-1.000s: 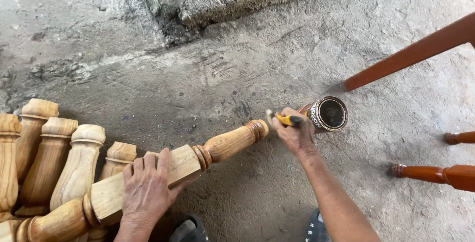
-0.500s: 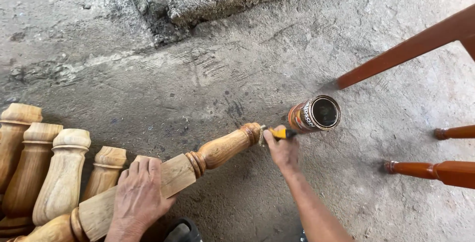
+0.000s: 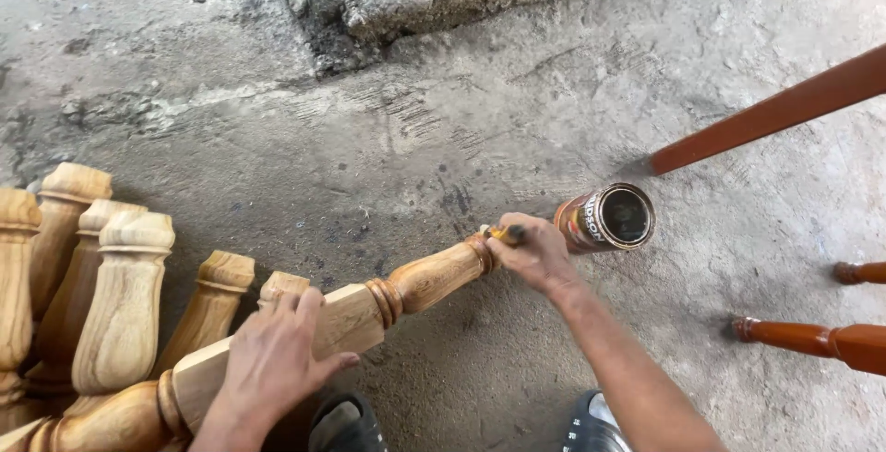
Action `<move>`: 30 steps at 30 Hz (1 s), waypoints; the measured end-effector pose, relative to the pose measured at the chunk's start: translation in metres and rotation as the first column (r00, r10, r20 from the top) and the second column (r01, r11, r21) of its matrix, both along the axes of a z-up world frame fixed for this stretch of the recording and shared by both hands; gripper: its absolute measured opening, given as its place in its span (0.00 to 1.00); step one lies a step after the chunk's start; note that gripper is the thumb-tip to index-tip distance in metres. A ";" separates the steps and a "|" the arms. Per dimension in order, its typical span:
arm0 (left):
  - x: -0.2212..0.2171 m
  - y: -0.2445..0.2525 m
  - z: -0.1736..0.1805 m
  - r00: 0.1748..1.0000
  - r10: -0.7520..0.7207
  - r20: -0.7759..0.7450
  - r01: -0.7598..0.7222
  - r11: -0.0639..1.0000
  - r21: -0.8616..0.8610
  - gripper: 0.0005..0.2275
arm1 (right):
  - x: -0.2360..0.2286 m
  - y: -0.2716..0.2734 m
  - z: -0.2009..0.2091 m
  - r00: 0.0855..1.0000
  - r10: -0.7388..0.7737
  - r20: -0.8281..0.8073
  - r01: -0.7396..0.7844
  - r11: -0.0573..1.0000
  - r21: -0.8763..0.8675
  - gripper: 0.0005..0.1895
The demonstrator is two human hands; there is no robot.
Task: Staining or varnishing carved wooden furniture legs using a paint brush.
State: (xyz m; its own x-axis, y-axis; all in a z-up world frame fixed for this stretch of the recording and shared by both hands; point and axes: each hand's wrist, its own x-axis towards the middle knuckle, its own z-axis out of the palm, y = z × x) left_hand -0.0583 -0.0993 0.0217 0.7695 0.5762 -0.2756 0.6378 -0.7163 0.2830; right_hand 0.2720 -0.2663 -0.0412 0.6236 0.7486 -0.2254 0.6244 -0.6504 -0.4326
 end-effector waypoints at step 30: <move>-0.011 0.029 -0.001 0.885 -0.019 -0.465 -0.118 0.958 -0.263 0.42 | -0.120 -0.010 0.025 0.836 0.112 -0.538 0.082 0.943 0.323 0.05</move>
